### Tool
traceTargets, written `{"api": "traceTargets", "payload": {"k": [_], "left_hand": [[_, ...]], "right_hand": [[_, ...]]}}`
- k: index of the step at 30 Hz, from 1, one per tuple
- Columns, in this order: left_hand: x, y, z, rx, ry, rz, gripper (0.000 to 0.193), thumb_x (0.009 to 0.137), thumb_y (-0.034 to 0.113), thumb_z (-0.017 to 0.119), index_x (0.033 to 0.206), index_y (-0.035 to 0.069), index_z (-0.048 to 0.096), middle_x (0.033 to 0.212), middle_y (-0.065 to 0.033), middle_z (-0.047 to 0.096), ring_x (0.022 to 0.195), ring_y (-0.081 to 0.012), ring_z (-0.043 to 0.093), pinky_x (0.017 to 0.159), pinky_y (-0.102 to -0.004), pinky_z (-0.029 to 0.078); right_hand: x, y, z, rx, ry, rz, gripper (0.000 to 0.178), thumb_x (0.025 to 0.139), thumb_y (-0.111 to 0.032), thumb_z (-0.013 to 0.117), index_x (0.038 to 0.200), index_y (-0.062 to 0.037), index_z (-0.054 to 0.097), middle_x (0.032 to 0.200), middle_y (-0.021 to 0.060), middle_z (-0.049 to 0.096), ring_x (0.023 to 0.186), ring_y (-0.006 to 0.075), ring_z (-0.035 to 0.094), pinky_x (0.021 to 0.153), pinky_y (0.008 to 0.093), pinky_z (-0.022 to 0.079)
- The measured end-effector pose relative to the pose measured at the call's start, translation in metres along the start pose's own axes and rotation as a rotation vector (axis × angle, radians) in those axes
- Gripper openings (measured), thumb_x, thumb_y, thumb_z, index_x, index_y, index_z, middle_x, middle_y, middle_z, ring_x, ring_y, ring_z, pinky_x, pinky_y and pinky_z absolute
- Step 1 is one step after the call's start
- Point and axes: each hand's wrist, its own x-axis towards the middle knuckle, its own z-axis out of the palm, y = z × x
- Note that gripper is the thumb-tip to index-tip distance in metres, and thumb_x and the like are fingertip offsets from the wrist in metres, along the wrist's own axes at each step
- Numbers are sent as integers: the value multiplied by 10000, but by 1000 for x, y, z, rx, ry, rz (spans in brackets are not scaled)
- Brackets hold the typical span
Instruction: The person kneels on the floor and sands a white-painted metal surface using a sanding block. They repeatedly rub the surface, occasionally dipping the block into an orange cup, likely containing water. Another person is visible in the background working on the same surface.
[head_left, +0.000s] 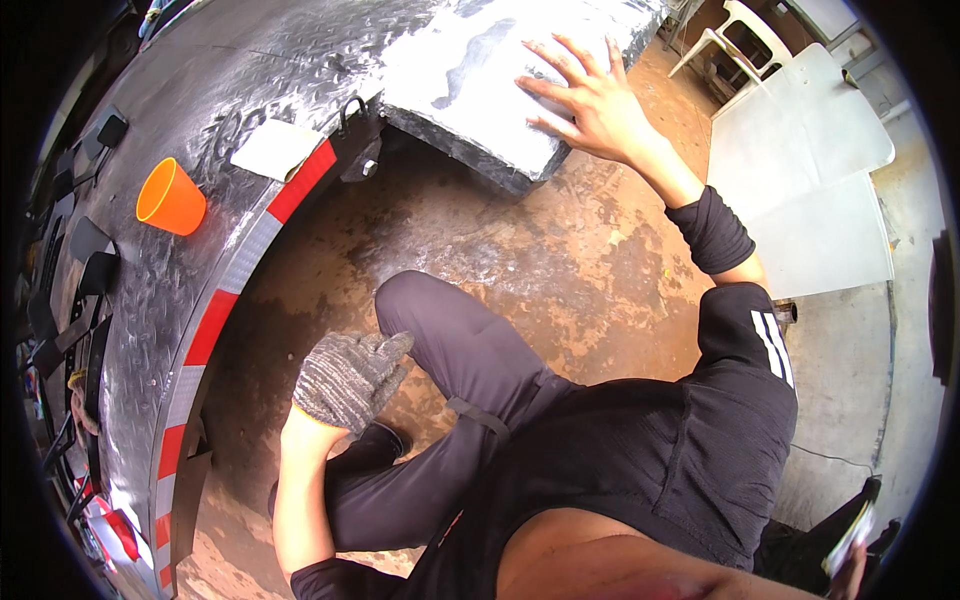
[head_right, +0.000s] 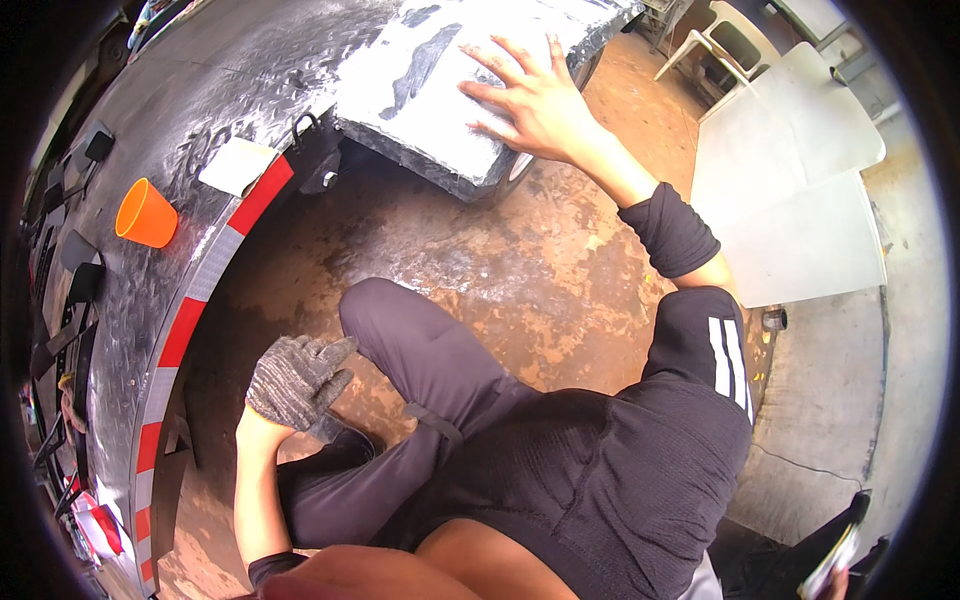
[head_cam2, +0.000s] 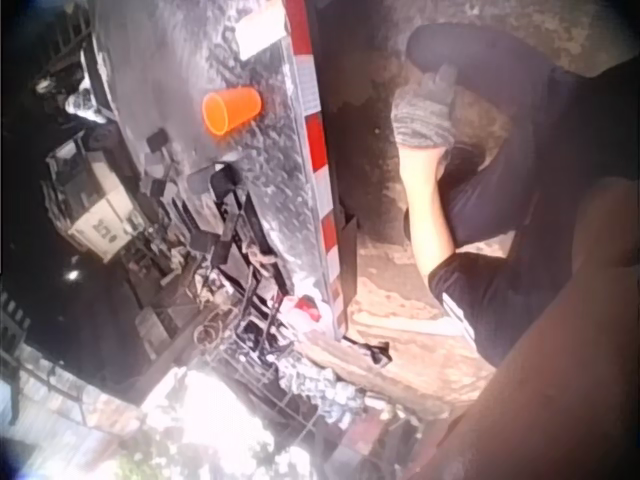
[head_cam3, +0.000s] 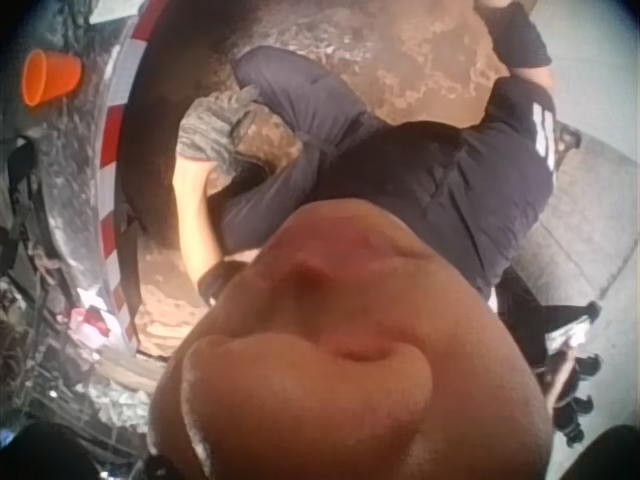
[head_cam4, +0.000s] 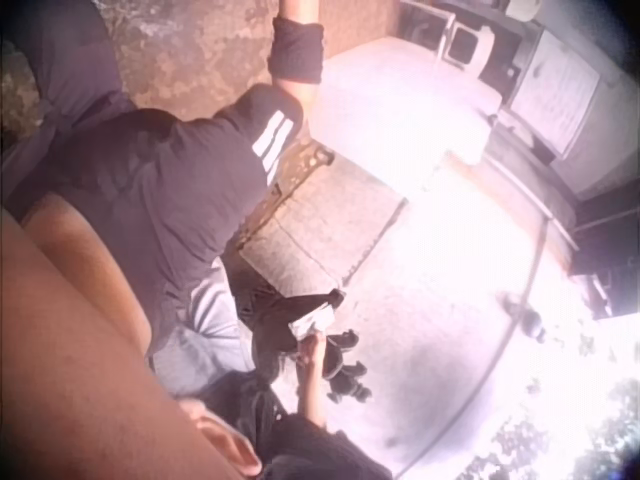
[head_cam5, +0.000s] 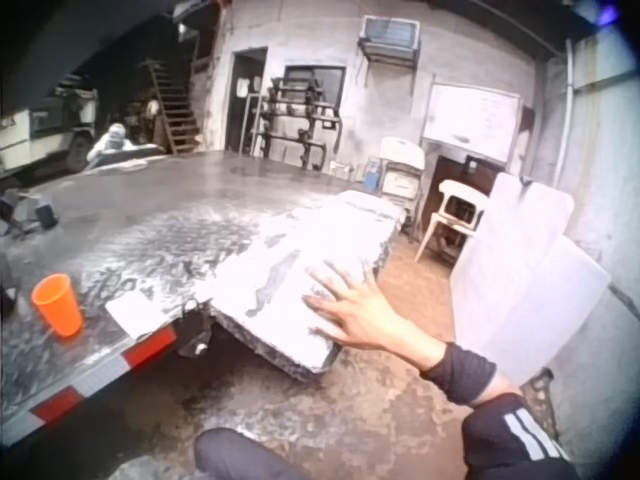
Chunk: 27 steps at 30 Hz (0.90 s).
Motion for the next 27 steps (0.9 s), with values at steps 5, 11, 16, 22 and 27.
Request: {"api": "traceTargets", "payload": {"k": [5, 11, 16, 22, 27], "left_hand": [[1, -1, 1, -15, 43, 16, 357, 831, 227, 705, 1158, 86, 684, 849, -130, 658, 778, -328, 604, 722, -437, 462], [-1, -3, 4, -21, 40, 25, 360, 822, 226, 710, 1153, 87, 680, 861, -128, 664, 787, -327, 610, 732, -434, 467], [1, -1, 4, -27, 63, 42, 367, 817, 230, 715, 1153, 87, 680, 871, -130, 665, 791, -325, 611, 728, -433, 466], [-5, -1, -2, 27, 5, 23, 360, 829, 244, 702, 1152, 87, 684, 865, -128, 660, 790, -321, 609, 727, -428, 464], [-1, -1, 4, 9, 17, 36, 358, 831, 253, 699, 1148, 87, 684, 858, -125, 655, 795, -316, 609, 727, -425, 465]], "right_hand": [[-4, 5, 0, -45, 17, 45, 457, 938, -587, 562, 1336, -367, 608, 1600, -9, 330, 1489, 262, 259, 1169, 685, 104], [5, 1, 5, -45, 9, 30, 446, 948, -574, 556, 1333, -356, 613, 1600, 1, 330, 1491, 266, 257, 1169, 688, 101], [-7, 5, 0, 12, 68, 33, 435, 939, -566, 564, 1294, -326, 638, 1579, -18, 357, 1472, 264, 294, 1145, 717, 132], [8, 4, 7, 5, 89, 37, 438, 936, -565, 569, 1297, -327, 638, 1580, -7, 355, 1472, 273, 291, 1134, 725, 151], [-13, 5, 0, -7, 45, 51, 436, 937, -556, 570, 1304, -328, 634, 1585, 4, 344, 1471, 279, 292, 1123, 733, 165]]}}
